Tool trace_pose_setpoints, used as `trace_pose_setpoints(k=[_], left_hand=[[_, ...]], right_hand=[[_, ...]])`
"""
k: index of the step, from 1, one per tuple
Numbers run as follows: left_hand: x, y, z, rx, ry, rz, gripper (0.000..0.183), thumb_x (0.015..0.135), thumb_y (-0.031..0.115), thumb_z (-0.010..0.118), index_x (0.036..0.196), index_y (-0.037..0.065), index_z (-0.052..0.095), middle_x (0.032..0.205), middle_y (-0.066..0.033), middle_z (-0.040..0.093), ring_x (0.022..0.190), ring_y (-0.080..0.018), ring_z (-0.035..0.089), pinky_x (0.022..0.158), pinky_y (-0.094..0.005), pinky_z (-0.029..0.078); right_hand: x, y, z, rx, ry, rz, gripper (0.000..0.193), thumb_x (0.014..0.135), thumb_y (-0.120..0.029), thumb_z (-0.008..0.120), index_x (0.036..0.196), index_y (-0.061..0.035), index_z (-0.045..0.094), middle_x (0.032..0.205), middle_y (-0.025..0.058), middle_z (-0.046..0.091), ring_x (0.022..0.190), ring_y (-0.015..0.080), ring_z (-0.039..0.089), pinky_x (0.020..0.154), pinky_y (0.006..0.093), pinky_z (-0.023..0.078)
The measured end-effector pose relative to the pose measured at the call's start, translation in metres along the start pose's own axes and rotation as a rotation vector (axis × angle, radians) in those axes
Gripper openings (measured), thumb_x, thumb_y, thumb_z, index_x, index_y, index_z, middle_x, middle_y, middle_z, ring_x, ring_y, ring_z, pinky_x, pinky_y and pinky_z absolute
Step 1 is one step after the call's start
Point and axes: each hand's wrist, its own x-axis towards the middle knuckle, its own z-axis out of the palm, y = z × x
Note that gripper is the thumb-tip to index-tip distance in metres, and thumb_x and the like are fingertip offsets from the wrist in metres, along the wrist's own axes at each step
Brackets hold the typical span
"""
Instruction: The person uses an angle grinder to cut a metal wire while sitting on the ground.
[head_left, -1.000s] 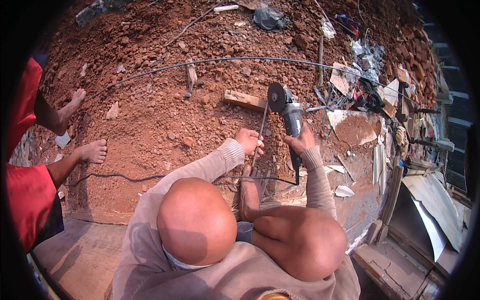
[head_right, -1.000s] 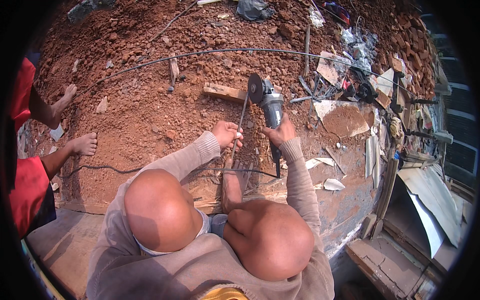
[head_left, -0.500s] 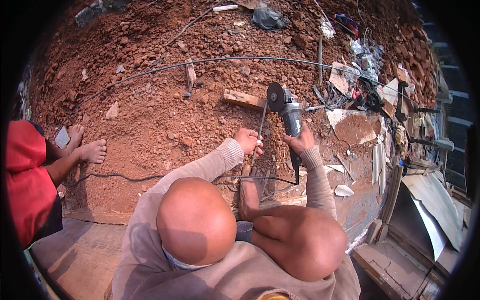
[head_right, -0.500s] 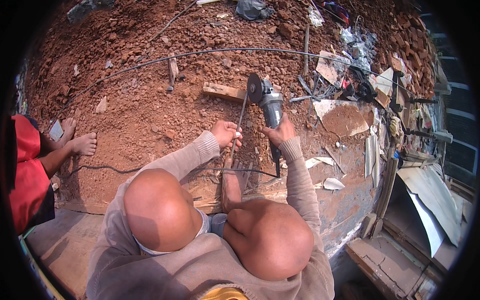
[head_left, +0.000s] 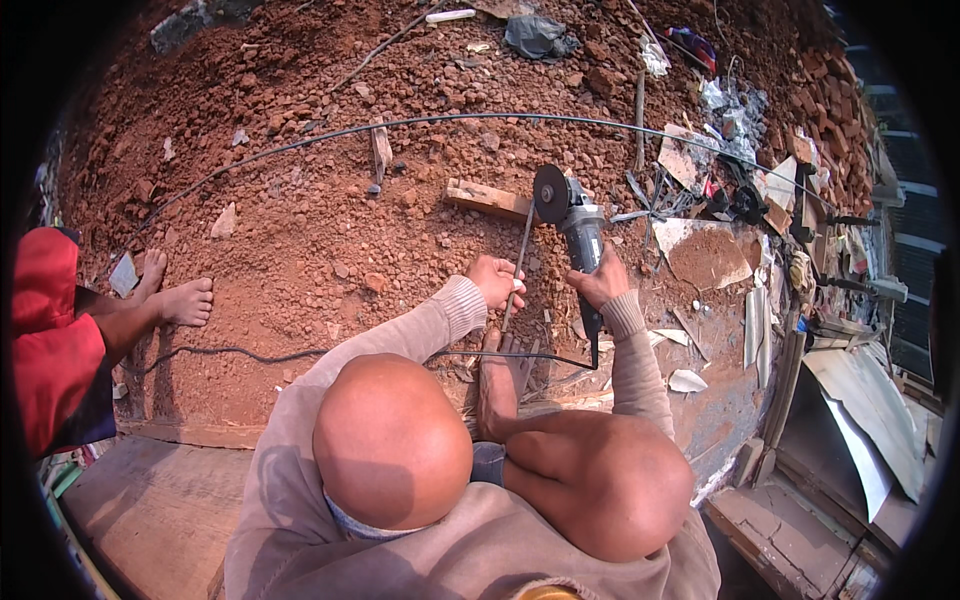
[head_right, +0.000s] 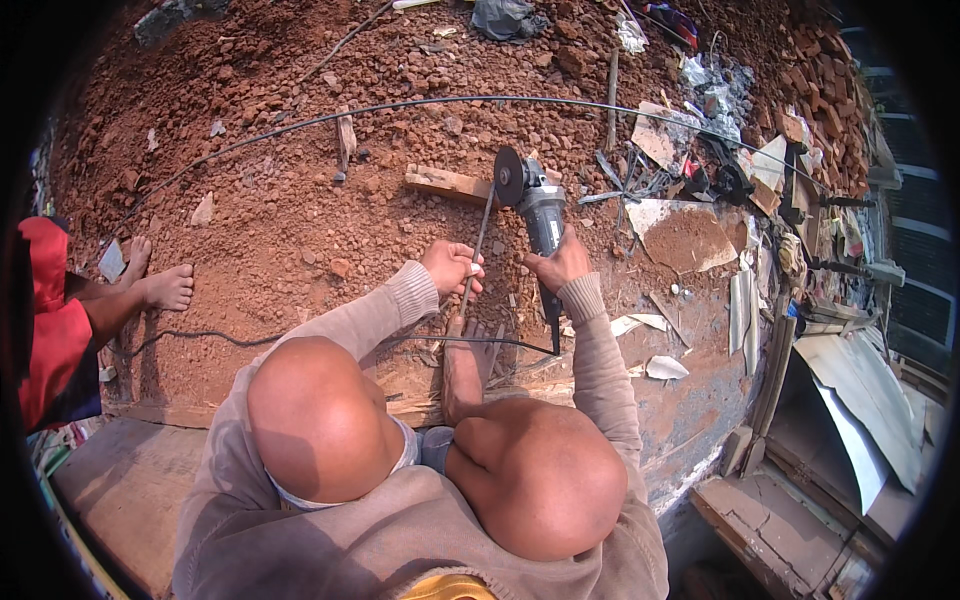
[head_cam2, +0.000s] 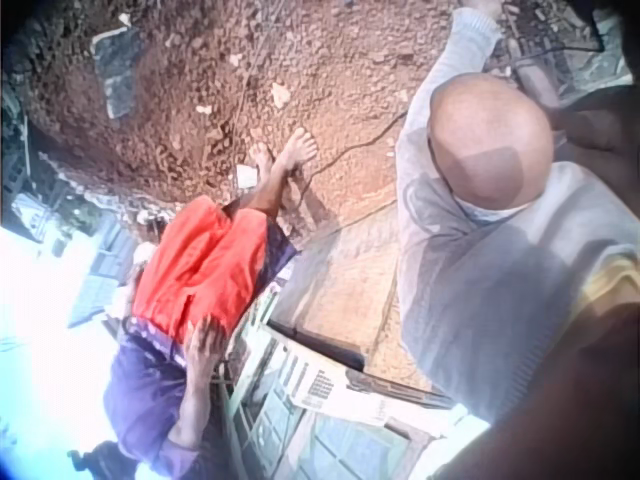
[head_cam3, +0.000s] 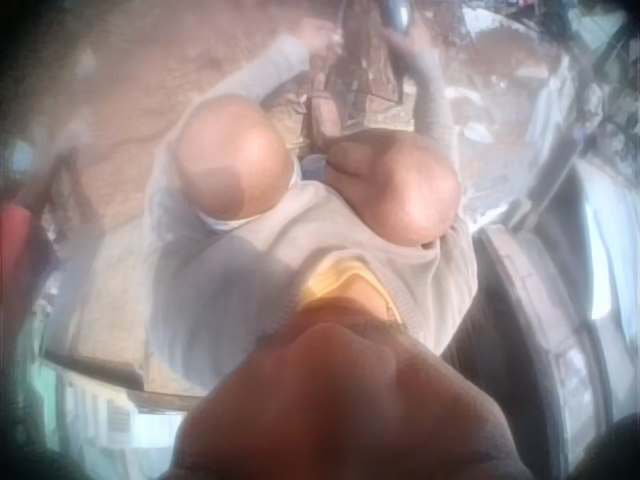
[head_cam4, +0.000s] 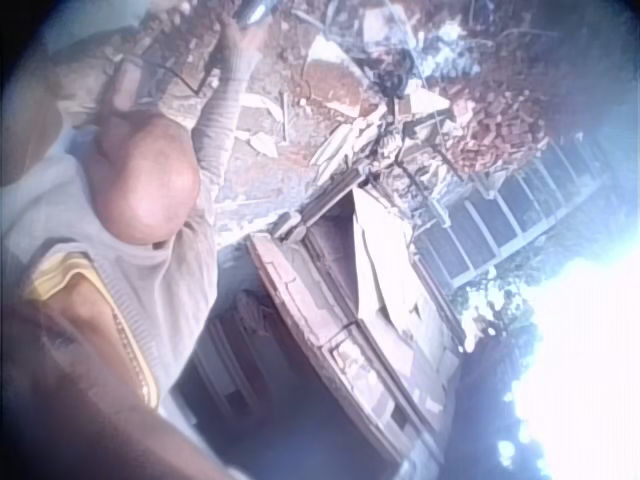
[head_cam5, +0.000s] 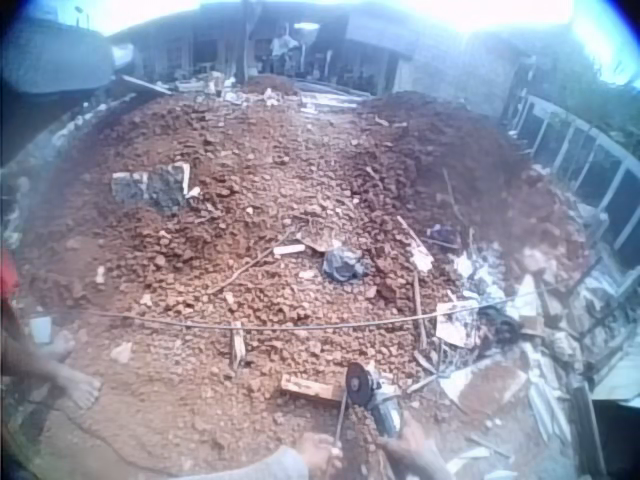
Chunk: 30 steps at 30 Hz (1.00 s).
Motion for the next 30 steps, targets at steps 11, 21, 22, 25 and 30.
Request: trace_pose_setpoints(k=[11, 21, 22, 25, 30], left_hand=[[-0.004, 0.0052, 0.0002, 0.035, -0.002, -0.012, 0.015, 0.094, 0.0, 0.056, 0.108, -0.005, 0.058, 0.088, -0.0123, 0.066, 0.066, -0.0206, 0.07, 0.057, -0.0343, 0.062], [-0.0042, 0.0053, 0.0007, 0.03, -0.005, -0.018, 0.015, 0.094, 0.0, 0.056, 0.108, -0.005, 0.058, 0.089, -0.0127, 0.066, 0.066, -0.0203, 0.069, 0.057, -0.0341, 0.061], [-0.0038, 0.0048, 0.0007, 0.025, -0.008, -0.022, 0.015, 0.095, 0.0, 0.055, 0.109, -0.005, 0.058, 0.089, -0.0128, 0.066, 0.066, -0.0204, 0.069, 0.056, -0.0342, 0.061], [-0.0028, 0.004, 0.0002, 0.024, -0.017, -0.023, 0.016, 0.095, 0.0, 0.055, 0.109, -0.006, 0.057, 0.089, -0.0129, 0.066, 0.066, -0.0205, 0.069, 0.056, -0.0346, 0.061], [-0.003, 0.0046, 0.0, 0.032, -0.005, -0.013, 0.016, 0.095, 0.0, 0.055, 0.109, -0.006, 0.057, 0.088, -0.0129, 0.066, 0.066, -0.0207, 0.069, 0.056, -0.0349, 0.061]], right_hand=[[-0.0014, -0.0083, -0.0056, -0.019, -0.013, 0.021, 0.086, 0.063, -0.034, 0.08, 0.124, 0.0127, 0.042, 0.103, 0.0321, 0.064, 0.095, 0.0414, 0.066, 0.084, 0.0428, 0.053], [0.0033, -0.0009, 0.002, -0.042, 0.006, 0.019, 0.09, 0.062, -0.035, 0.082, 0.127, 0.0124, 0.041, 0.107, 0.0317, 0.063, 0.099, 0.0419, 0.065, 0.088, 0.0433, 0.052], [0.003, -0.0014, 0.0012, -0.039, 0.006, 0.023, 0.088, 0.063, -0.035, 0.082, 0.126, 0.012, 0.042, 0.106, 0.0316, 0.064, 0.099, 0.0422, 0.065, 0.087, 0.0437, 0.052], [0.0023, -0.0036, -0.0015, -0.028, -0.035, 0.037, 0.085, 0.062, -0.035, 0.082, 0.122, 0.0112, 0.044, 0.104, 0.0315, 0.064, 0.097, 0.0427, 0.065, 0.086, 0.044, 0.053], [0.002, -0.0048, -0.0011, -0.048, 0.0, 0.024, 0.082, 0.063, -0.035, 0.082, 0.119, 0.0106, 0.045, 0.103, 0.0318, 0.064, 0.096, 0.0427, 0.065, 0.085, 0.044, 0.053]])
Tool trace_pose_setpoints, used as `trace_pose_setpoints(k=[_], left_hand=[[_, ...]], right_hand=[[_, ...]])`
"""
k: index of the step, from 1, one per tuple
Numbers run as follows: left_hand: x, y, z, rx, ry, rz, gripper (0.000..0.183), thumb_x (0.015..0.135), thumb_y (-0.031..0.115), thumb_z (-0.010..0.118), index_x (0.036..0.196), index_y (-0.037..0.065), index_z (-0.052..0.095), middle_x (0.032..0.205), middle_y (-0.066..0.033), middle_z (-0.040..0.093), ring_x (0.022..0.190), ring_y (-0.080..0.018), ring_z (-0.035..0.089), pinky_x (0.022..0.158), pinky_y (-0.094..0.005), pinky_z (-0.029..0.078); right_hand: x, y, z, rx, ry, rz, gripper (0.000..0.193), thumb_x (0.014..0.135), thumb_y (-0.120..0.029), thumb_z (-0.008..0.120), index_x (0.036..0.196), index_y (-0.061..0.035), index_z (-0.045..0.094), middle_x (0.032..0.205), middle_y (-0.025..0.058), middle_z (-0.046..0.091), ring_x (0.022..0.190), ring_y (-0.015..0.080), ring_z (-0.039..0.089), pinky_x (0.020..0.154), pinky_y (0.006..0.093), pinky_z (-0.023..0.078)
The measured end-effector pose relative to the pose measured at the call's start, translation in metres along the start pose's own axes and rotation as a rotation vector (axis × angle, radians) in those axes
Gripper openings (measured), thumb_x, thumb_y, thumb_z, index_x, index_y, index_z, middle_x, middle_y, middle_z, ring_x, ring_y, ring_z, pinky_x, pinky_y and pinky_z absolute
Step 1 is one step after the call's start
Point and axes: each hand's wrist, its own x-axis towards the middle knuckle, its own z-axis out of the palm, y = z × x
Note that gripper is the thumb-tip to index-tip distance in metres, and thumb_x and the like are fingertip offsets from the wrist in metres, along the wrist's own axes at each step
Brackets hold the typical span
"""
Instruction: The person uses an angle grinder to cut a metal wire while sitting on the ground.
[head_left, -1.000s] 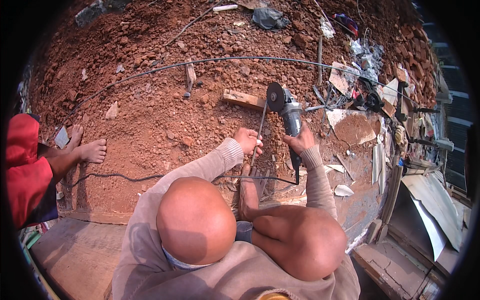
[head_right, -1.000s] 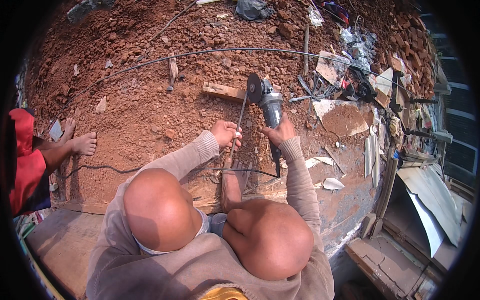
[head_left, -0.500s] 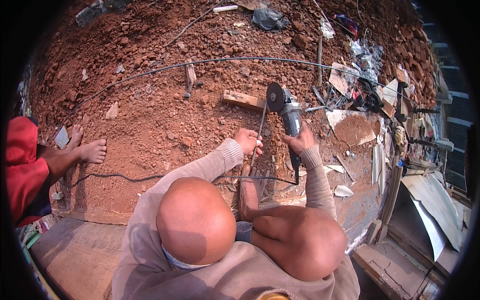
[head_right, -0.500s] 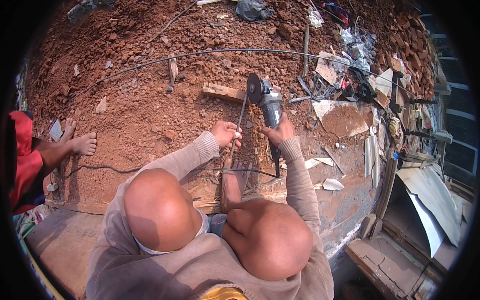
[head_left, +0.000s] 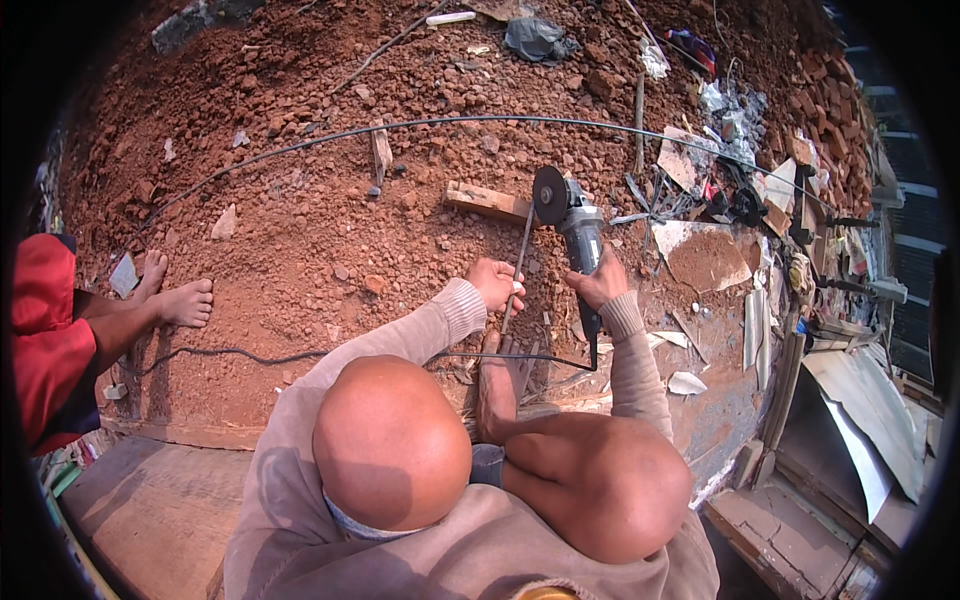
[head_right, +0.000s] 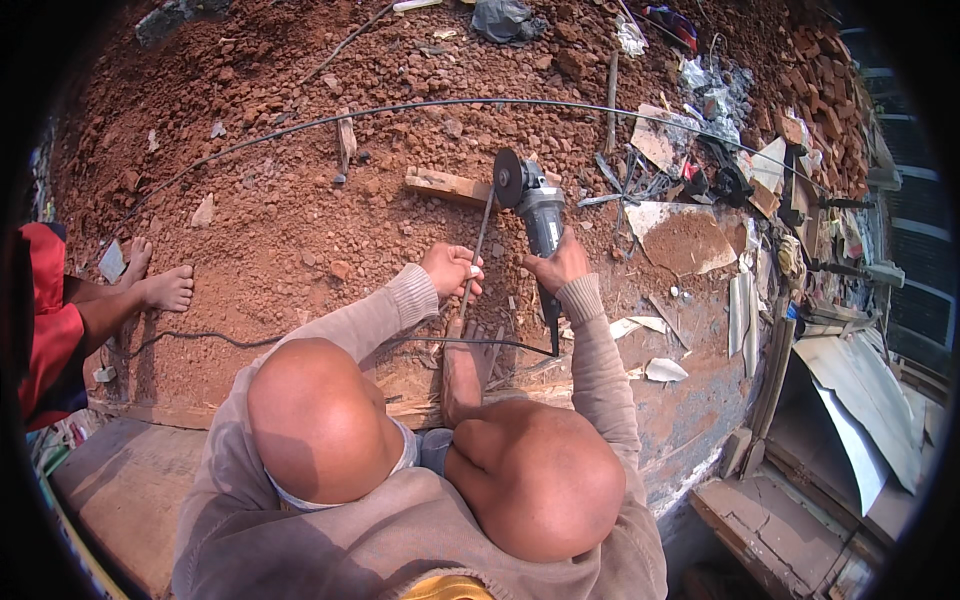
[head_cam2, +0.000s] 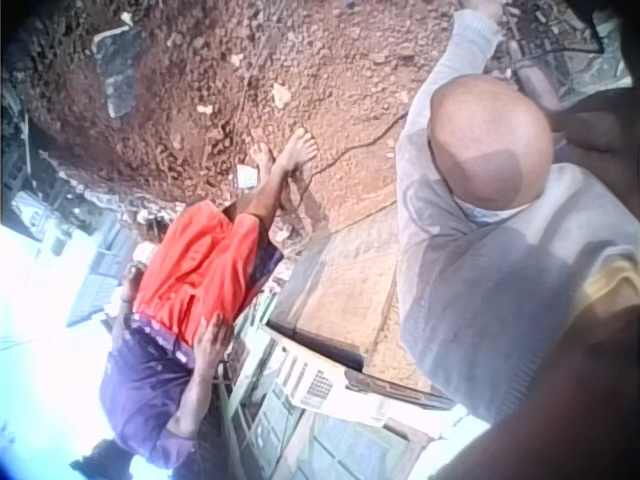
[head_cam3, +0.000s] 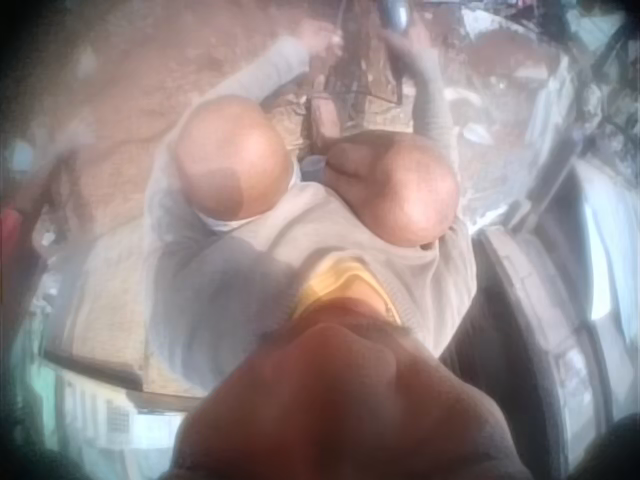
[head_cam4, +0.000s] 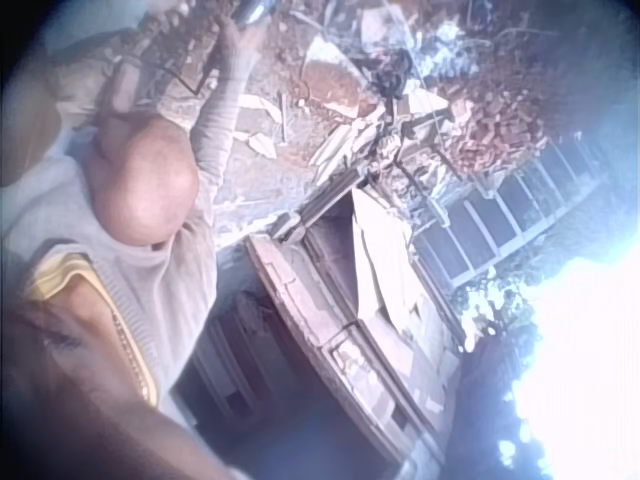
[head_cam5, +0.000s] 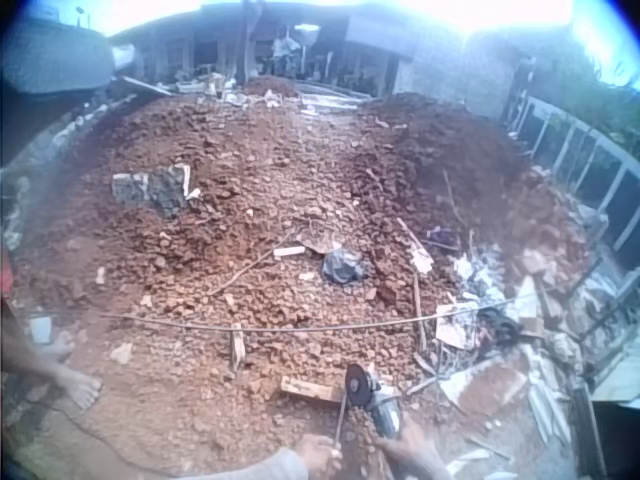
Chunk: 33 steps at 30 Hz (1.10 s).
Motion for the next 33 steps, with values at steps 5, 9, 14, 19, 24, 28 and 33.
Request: trace_pose_setpoints(k=[5, 9, 14, 19, 24, 28, 33], left_hand=[[-0.001, 0.0, 0.0, -0.001, 0.006, 0.001, 0.016, 0.095, 0.0, 0.055, 0.109, -0.006, 0.057, 0.088, -0.0128, 0.066, 0.066, -0.0204, 0.069, 0.056, -0.0346, 0.061], [0.0, -0.001, -0.001, -0.006, -0.004, 0.003, 0.016, 0.095, 0.0, 0.055, 0.109, -0.006, 0.058, 0.088, -0.013, 0.066, 0.066, -0.0201, 0.069, 0.056, -0.0343, 0.062], [0.001, -0.004, 0.0, -0.013, 0.01, 0.01, 0.016, 0.094, 0.0, 0.056, 0.108, -0.006, 0.058, 0.087, -0.0131, 0.067, 0.064, -0.02, 0.069, 0.055, -0.034, 0.061], [-0.002, -0.005, 0.002, -0.003, 0.048, -0.015, 0.016, 0.093, 0.0, 0.058, 0.108, -0.006, 0.059, 0.086, -0.0131, 0.068, 0.063, -0.0202, 0.069, 0.054, -0.0339, 0.06], [-0.001, -0.005, 0.003, 0.012, 0.054, -0.006, 0.017, 0.093, 0.0, 0.057, 0.109, -0.006, 0.059, 0.088, -0.0136, 0.068, 0.063, -0.0199, 0.069, 0.055, -0.0338, 0.06], [0.0, -0.007, 0.003, 0.028, 0.059, 0.007, 0.017, 0.093, 0.0, 0.058, 0.109, -0.006, 0.059, 0.088, -0.0136, 0.068, 0.063, -0.0197, 0.069, 0.055, -0.0336, 0.06], [0.002, -0.009, 0.004, 0.019, 0.049, 0.01, 0.016, 0.093, 0.0, 0.058, 0.108, -0.006, 0.06, 0.087, -0.0131, 0.068, 0.061, -0.0193, 0.068, 0.054, -0.0333, 0.059]], right_hand=[[0.001, 0.002, 0.001, 0.007, 0.003, -0.018, 0.083, 0.063, -0.035, 0.082, 0.12, 0.0119, 0.045, 0.104, 0.0326, 0.064, 0.097, 0.0428, 0.065, 0.085, 0.0439, 0.053], [0.001, 0.005, -0.001, -0.007, -0.001, -0.017, 0.086, 0.063, -0.035, 0.082, 0.123, 0.0135, 0.043, 0.105, 0.033, 0.063, 0.098, 0.0431, 0.065, 0.087, 0.0435, 0.052], [0.004, 0.004, -0.001, -0.008, 0.029, -0.058, 0.084, 0.064, -0.034, 0.081, 0.123, 0.0132, 0.044, 0.105, 0.0324, 0.063, 0.098, 0.0438, 0.064, 0.087, 0.0436, 0.052], [0.006, -0.003, -0.01, -0.007, -0.012, -0.057, 0.082, 0.064, -0.034, 0.08, 0.122, 0.0115, 0.045, 0.101, 0.0306, 0.065, 0.096, 0.0419, 0.065, 0.086, 0.0428, 0.052], [0.001, -0.01, -0.015, 0.008, -0.047, -0.006, 0.081, 0.064, -0.032, 0.081, 0.122, 0.0111, 0.045, 0.099, 0.0296, 0.065, 0.092, 0.0393, 0.066, 0.084, 0.0414, 0.052], [-0.004, -0.018, -0.021, 0.037, -0.04, -0.042, 0.08, 0.064, -0.029, 0.081, 0.122, 0.0113, 0.045, 0.096, 0.0273, 0.066, 0.088, 0.0366, 0.066, 0.082, 0.0404, 0.053], [-0.007, -0.022, -0.03, 0.077, -0.133, 0.053, 0.084, 0.063, -0.029, 0.08, 0.125, 0.0122, 0.042, 0.096, 0.0277, 0.066, 0.088, 0.0371, 0.066, 0.081, 0.04, 0.053]])
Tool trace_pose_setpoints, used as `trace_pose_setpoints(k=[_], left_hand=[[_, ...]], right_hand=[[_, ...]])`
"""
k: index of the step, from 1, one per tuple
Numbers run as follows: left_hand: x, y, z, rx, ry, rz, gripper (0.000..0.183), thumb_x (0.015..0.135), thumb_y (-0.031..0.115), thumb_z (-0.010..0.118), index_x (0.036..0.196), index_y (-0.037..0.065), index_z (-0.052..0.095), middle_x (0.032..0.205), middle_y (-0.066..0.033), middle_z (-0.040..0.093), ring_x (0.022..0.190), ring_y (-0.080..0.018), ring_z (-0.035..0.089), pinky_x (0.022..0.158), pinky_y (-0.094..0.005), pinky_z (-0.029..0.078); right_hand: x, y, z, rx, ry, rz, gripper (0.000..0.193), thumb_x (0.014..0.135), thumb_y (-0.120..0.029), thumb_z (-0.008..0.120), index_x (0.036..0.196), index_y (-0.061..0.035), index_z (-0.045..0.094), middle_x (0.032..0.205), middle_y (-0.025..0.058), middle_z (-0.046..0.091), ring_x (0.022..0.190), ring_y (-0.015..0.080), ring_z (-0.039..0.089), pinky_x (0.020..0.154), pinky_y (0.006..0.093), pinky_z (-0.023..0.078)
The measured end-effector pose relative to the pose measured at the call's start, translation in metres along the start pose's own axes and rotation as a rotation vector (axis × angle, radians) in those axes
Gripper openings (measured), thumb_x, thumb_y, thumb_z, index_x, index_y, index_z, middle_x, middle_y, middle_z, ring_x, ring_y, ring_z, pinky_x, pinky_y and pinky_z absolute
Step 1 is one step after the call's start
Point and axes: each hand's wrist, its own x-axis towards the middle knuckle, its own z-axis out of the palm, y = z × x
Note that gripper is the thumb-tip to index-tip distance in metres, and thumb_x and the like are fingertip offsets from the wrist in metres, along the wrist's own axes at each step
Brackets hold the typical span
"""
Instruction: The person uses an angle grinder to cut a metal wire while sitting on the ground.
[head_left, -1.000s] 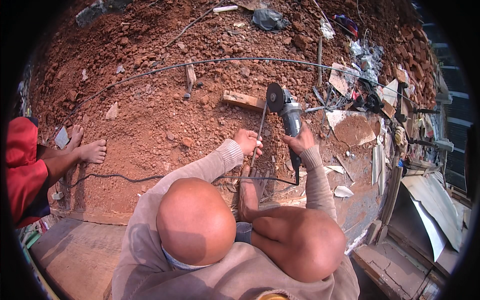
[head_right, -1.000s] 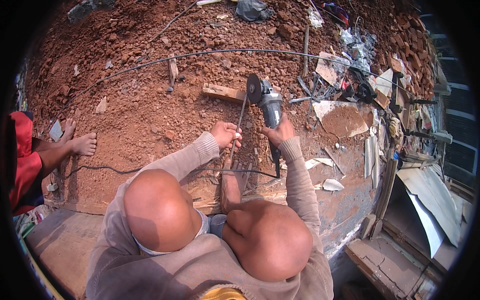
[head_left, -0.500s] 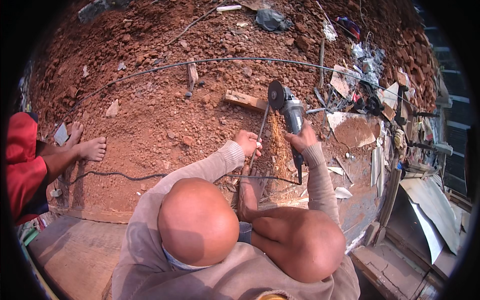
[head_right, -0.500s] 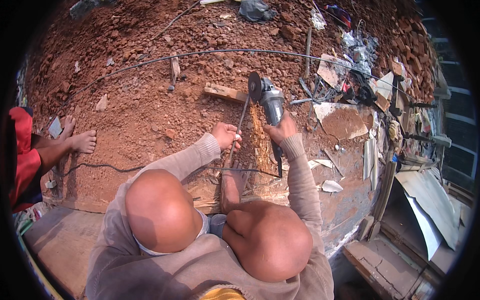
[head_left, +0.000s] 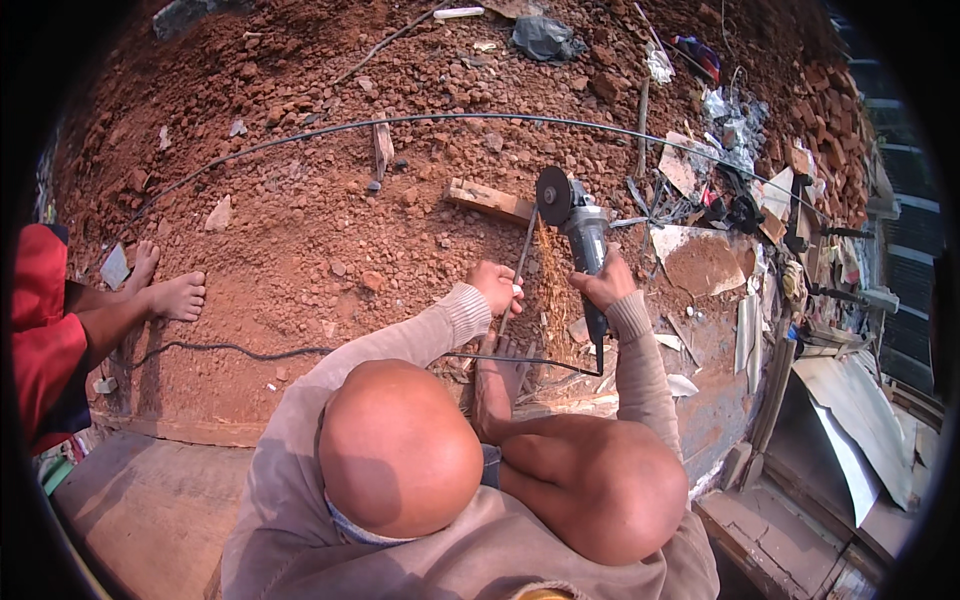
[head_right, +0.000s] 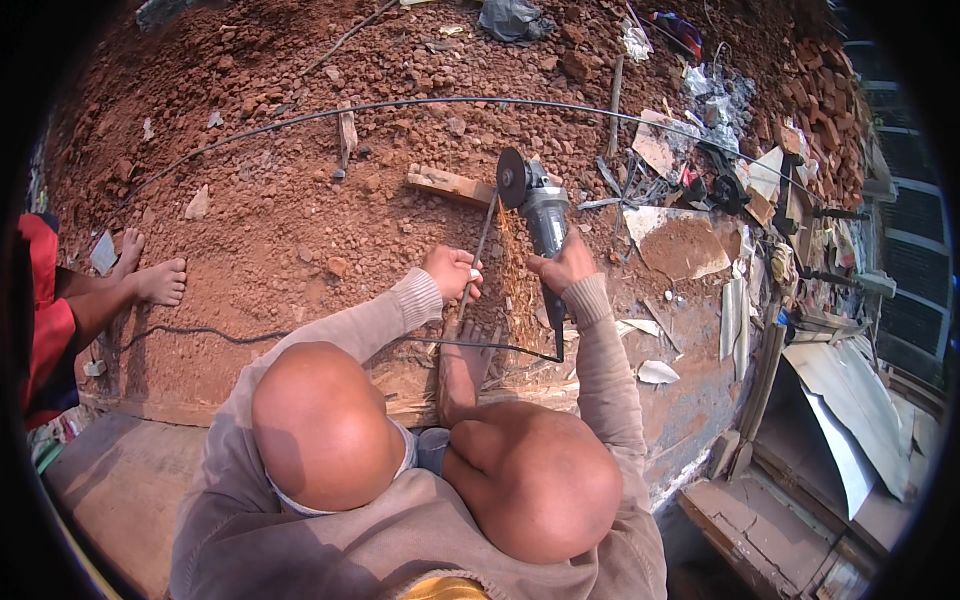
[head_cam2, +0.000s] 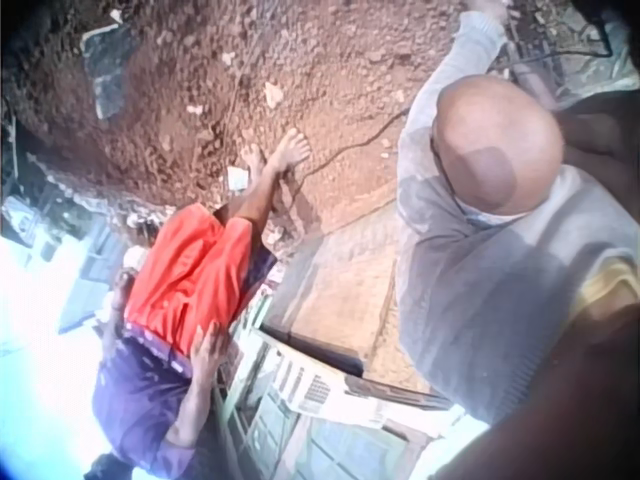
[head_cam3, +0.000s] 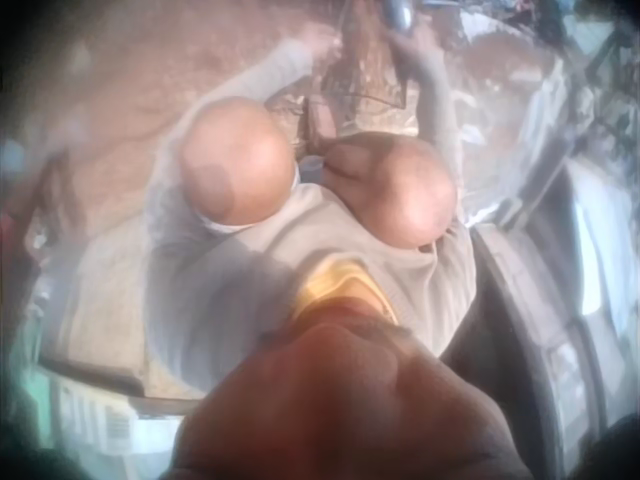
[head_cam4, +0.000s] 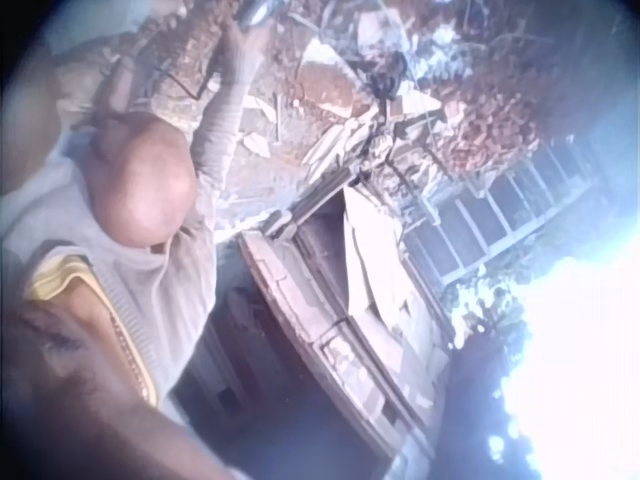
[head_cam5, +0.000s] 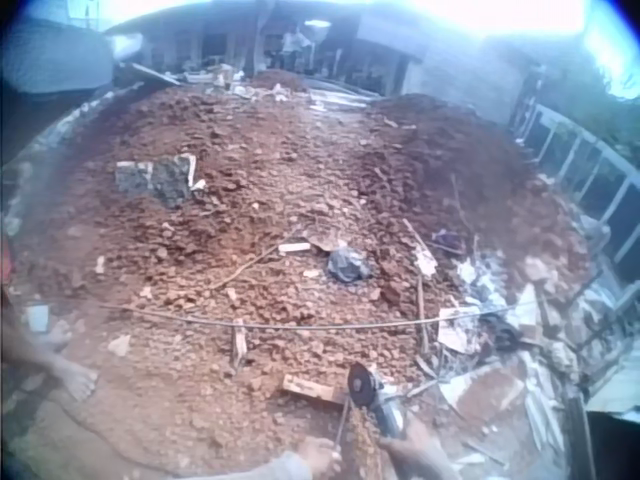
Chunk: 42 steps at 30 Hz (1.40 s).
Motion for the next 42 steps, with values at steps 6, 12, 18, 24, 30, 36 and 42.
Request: trace_pose_setpoints(k=[6, 12, 18, 24, 30, 36, 42], left_hand=[[-0.004, 0.003, 0.0, 0.005, 0.002, -0.005, 0.016, 0.094, 0.0, 0.057, 0.108, -0.006, 0.06, 0.087, -0.0129, 0.068, 0.061, -0.0191, 0.068, 0.054, -0.033, 0.059], [-0.002, 0.002, 0.003, -0.004, 0.015, -0.013, 0.015, 0.094, 0.0, 0.058, 0.107, -0.005, 0.061, 0.087, -0.0126, 0.068, 0.061, -0.0189, 0.068, 0.053, -0.0326, 0.059], [0.0, 0.0, 0.004, -0.007, 0.023, -0.011, 0.015, 0.093, 0.0, 0.058, 0.107, -0.004, 0.062, 0.086, -0.0123, 0.068, 0.061, -0.0189, 0.068, 0.053, -0.0321, 0.058], [-0.001, 0.0, 0.004, -0.013, 0.016, -0.01, 0.014, 0.094, 0.0, 0.058, 0.106, -0.004, 0.063, 0.086, -0.012, 0.068, 0.061, -0.0185, 0.068, 0.052, -0.0315, 0.058], [0.002, -0.003, 0.003, -0.01, 0.018, -0.003, 0.015, 0.094, 0.0, 0.057, 0.107, -0.004, 0.063, 0.087, -0.0121, 0.068, 0.061, -0.0183, 0.068, 0.053, -0.0315, 0.058], [0.006, -0.006, 0.002, -0.003, 0.021, -0.001, 0.014, 0.094, 0.0, 0.057, 0.106, -0.004, 0.063, 0.086, -0.0122, 0.068, 0.061, -0.0186, 0.068, 0.053, -0.0319, 0.059], [0.003, -0.006, 0.002, -0.013, 0.024, 0.001, 0.014, 0.093, -0.001, 0.057, 0.106, -0.004, 0.062, 0.085, -0.0121, 0.067, 0.06, -0.0182, 0.068, 0.051, -0.0314, 0.058]], right_hand=[[0.007, 0.012, 0.013, -0.091, 0.127, -0.107, 0.087, 0.063, -0.029, 0.08, 0.129, 0.0117, 0.041, 0.099, 0.0288, 0.066, 0.09, 0.0378, 0.066, 0.083, 0.0401, 0.053], [0.01, 0.019, 0.012, -0.071, 0.085, -0.073, 0.09, 0.063, -0.03, 0.081, 0.132, 0.0111, 0.04, 0.102, 0.0293, 0.065, 0.093, 0.0384, 0.065, 0.086, 0.0412, 0.052], [0.01, 0.02, 0.014, -0.085, 0.1, -0.078, 0.091, 0.064, -0.031, 0.082, 0.132, 0.0114, 0.039, 0.108, 0.0304, 0.063, 0.1, 0.0395, 0.064, 0.09, 0.0411, 0.051], [0.016, 0.026, 0.013, -0.114, 0.042, -0.074, 0.089, 0.065, -0.033, 0.082, 0.13, 0.0113, 0.04, 0.113, 0.0317, 0.061, 0.105, 0.0403, 0.062, 0.093, 0.0409, 0.05], [0.015, 0.022, 0.01, -0.121, 0.033, -0.054, 0.086, 0.066, -0.033, 0.081, 0.127, 0.0116, 0.041, 0.112, 0.0313, 0.061, 0.104, 0.0403, 0.063, 0.092, 0.0413, 0.05], [0.016, 0.024, 0.011, -0.103, 0.023, -0.065, 0.086, 0.066, -0.032, 0.081, 0.127, 0.0117, 0.041, 0.11, 0.0304, 0.062, 0.101, 0.0388, 0.064, 0.09, 0.0413, 0.051], [0.017, 0.029, 0.015, -0.094, 0.077, -0.097, 0.086, 0.066, -0.031, 0.081, 0.129, 0.0119, 0.04, 0.108, 0.0296, 0.063, 0.098, 0.0379, 0.064, 0.089, 0.0413, 0.052]])
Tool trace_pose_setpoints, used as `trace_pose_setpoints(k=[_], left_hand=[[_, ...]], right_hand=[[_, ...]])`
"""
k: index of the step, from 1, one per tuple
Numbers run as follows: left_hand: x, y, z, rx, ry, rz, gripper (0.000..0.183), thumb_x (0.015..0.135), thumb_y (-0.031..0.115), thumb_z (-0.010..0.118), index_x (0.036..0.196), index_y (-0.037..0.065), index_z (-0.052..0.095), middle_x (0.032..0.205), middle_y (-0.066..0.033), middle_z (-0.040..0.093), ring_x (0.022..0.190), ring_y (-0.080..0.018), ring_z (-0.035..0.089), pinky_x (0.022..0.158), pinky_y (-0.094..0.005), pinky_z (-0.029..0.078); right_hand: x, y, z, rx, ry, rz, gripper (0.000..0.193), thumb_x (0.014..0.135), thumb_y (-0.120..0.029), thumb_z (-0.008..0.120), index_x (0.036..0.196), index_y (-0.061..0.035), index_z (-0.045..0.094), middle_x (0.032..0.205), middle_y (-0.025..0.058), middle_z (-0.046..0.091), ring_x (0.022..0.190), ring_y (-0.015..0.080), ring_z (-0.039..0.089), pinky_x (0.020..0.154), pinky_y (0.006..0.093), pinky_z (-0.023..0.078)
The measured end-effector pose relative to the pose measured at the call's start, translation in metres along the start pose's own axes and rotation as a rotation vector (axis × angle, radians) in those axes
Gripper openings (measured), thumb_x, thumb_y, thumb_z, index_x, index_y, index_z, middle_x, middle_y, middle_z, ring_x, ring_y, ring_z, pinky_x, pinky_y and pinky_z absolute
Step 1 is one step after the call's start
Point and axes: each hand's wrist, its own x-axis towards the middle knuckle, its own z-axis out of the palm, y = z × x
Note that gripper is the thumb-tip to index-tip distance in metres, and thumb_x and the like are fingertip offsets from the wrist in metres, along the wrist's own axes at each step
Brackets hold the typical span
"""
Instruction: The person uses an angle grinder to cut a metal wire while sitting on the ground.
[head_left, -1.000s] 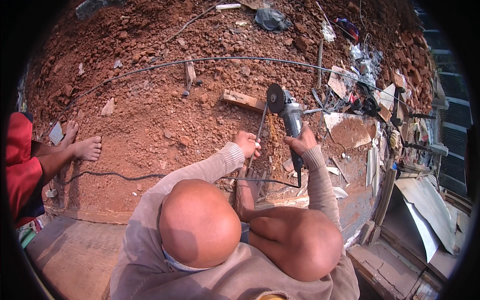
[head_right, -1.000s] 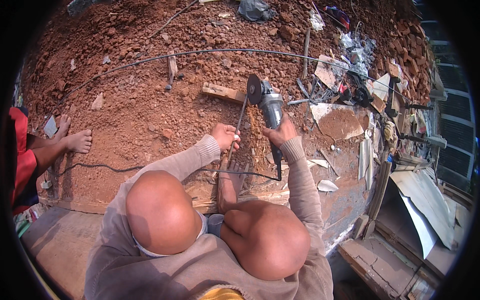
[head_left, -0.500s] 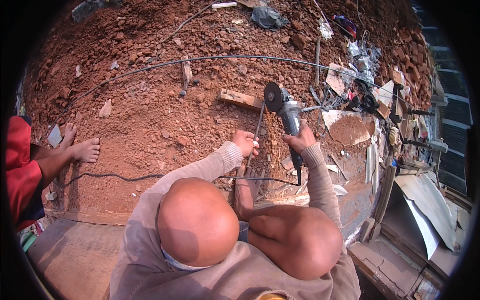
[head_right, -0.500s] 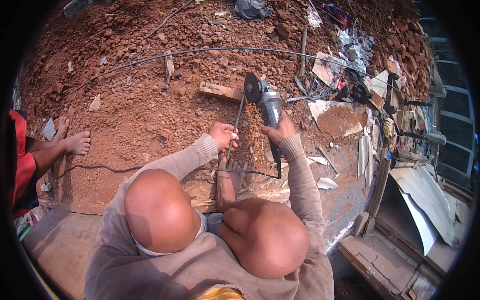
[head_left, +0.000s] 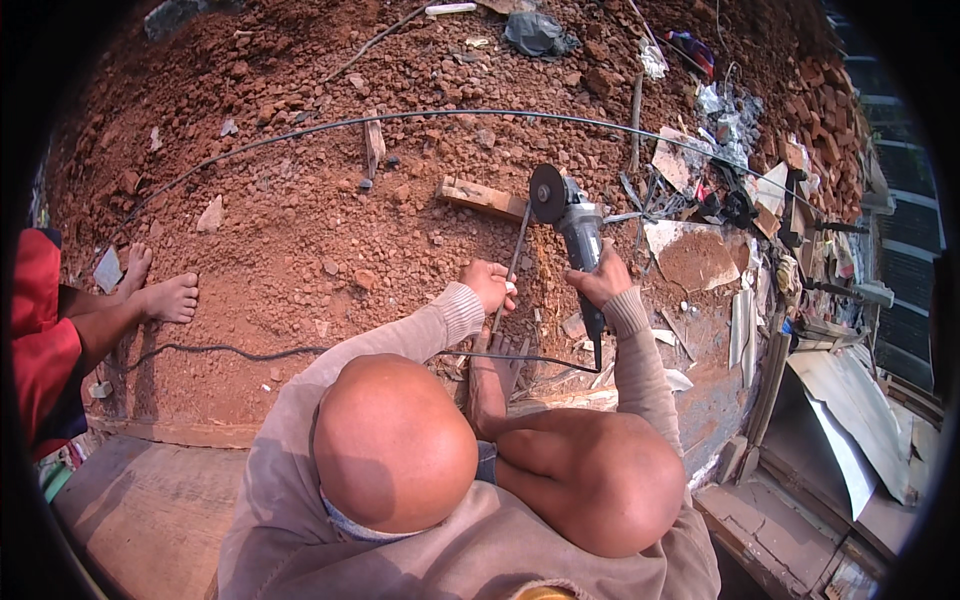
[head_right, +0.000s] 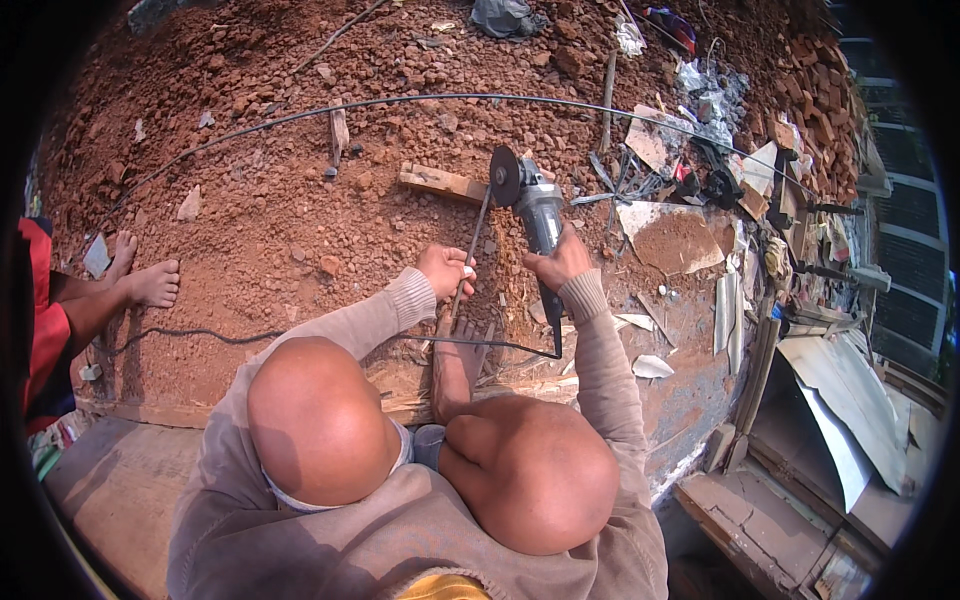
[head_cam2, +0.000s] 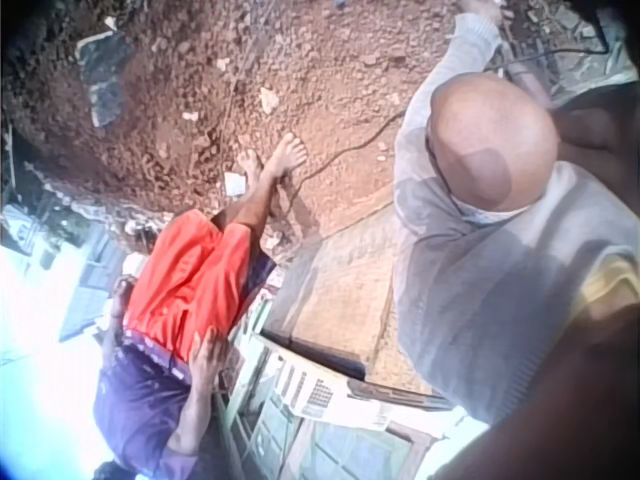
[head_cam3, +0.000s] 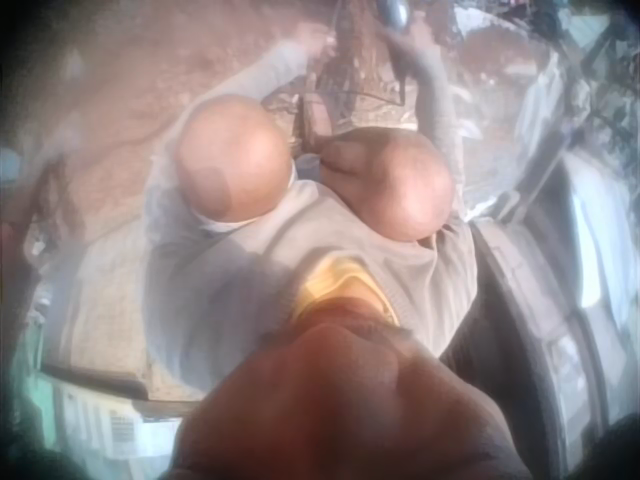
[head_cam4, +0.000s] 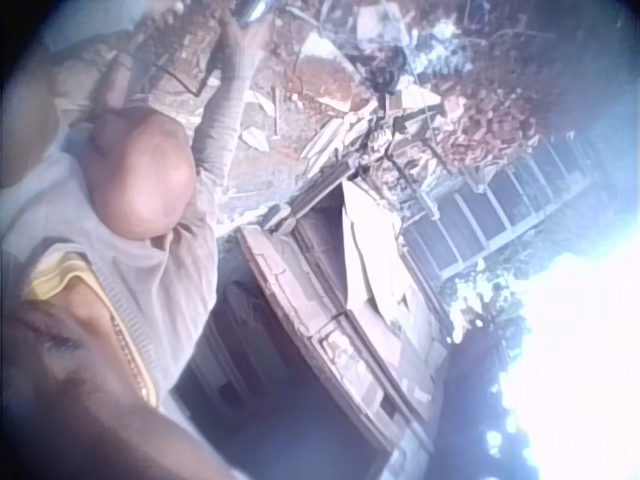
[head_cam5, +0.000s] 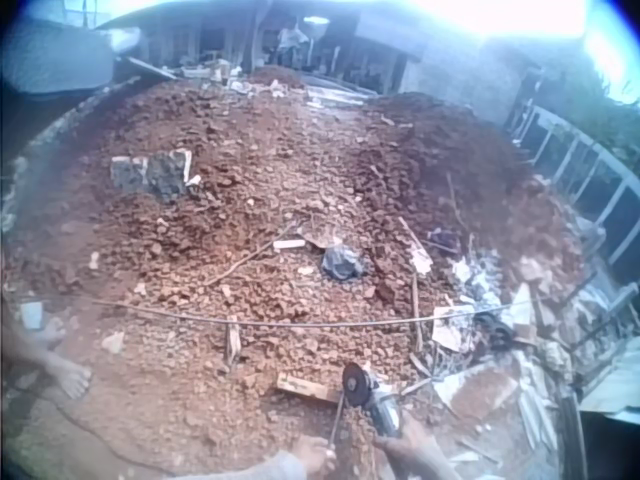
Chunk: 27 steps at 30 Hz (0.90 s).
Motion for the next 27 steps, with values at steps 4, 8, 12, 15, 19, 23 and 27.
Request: trace_pose_setpoints(k=[4, 8, 12, 15, 19, 23, 27], left_hand=[[-0.0008, 0.0011, -0.0002, 0.005, -0.012, -0.002, 0.014, 0.093, -0.001, 0.057, 0.106, -0.004, 0.062, 0.083, -0.0114, 0.067, 0.06, -0.0178, 0.068, 0.051, -0.031, 0.058], [-0.0015, 0.0025, 0.0, 0.0, -0.005, 0.0, 0.014, 0.093, -0.001, 0.057, 0.106, -0.004, 0.062, 0.083, -0.0112, 0.067, 0.061, -0.0177, 0.068, 0.051, -0.0308, 0.058], [-0.0036, 0.0048, 0.0006, 0.008, -0.012, -0.006, 0.014, 0.093, -0.001, 0.057, 0.106, -0.004, 0.062, 0.084, -0.0112, 0.067, 0.061, -0.0177, 0.068, 0.052, -0.0309, 0.058], [-0.005, 0.0061, 0.0007, 0.009, -0.011, -0.007, 0.015, 0.093, 0.0, 0.057, 0.106, -0.004, 0.062, 0.084, -0.0112, 0.067, 0.061, -0.0177, 0.068, 0.053, -0.031, 0.058], [-0.005, 0.0055, 0.0003, 0.011, -0.013, -0.006, 0.014, 0.093, -0.001, 0.058, 0.106, -0.004, 0.062, 0.084, -0.0113, 0.067, 0.061, -0.0176, 0.068, 0.052, -0.0308, 0.058], [-0.0029, 0.003, 0.0004, -0.001, -0.002, -0.006, 0.014, 0.093, -0.001, 0.057, 0.106, -0.004, 0.062, 0.084, -0.0114, 0.067, 0.061, -0.0175, 0.067, 0.052, -0.0309, 0.058], [-0.0006, 0.0002, -0.0001, -0.024, -0.008, -0.004, 0.013, 0.093, -0.001, 0.057, 0.105, -0.004, 0.062, 0.084, -0.0117, 0.067, 0.06, -0.018, 0.067, 0.051, -0.0312, 0.058]], right_hand=[[-0.0013, 0.0002, -0.0021, -0.027, -0.035, 0.012, 0.085, 0.066, -0.033, 0.08, 0.128, 0.0111, 0.041, 0.107, 0.0297, 0.063, 0.098, 0.0386, 0.064, 0.089, 0.0415, 0.052], [-0.0045, -0.001, -0.0025, -0.015, -0.026, 0.028, 0.084, 0.065, -0.034, 0.08, 0.126, 0.0106, 0.042, 0.106, 0.0299, 0.063, 0.097, 0.0395, 0.064, 0.088, 0.0415, 0.052], [-0.0042, -0.0016, -0.0027, -0.029, -0.036, 0.053, 0.083, 0.064, -0.034, 0.08, 0.124, 0.0102, 0.044, 0.104, 0.0288, 0.064, 0.096, 0.0394, 0.065, 0.087, 0.0414, 0.052], [-0.0009, -0.0021, -0.0034, -0.023, -0.049, 0.059, 0.084, 0.064, -0.034, 0.08, 0.125, 0.0106, 0.043, 0.104, 0.0288, 0.064, 0.096, 0.0389, 0.065, 0.087, 0.0412, 0.052], [0.0008, -0.0018, -0.0036, -0.008, -0.047, 0.036, 0.089, 0.065, -0.034, 0.08, 0.129, 0.012, 0.041, 0.107, 0.0299, 0.063, 0.097, 0.0388, 0.065, 0.088, 0.0409, 0.051], [0.0007, -0.0002, -0.0021, -0.014, -0.044, 0.055, 0.092, 0.064, -0.033, 0.08, 0.132, 0.0125, 0.039, 0.109, 0.0301, 0.063, 0.098, 0.0391, 0.064, 0.089, 0.0409, 0.051], [-0.0006, 0.0022, -0.0002, -0.01, -0.015, 0.015, 0.087, 0.064, -0.032, 0.081, 0.127, 0.012, 0.042, 0.107, 0.0298, 0.063, 0.097, 0.0389, 0.064, 0.089, 0.0409, 0.051]])
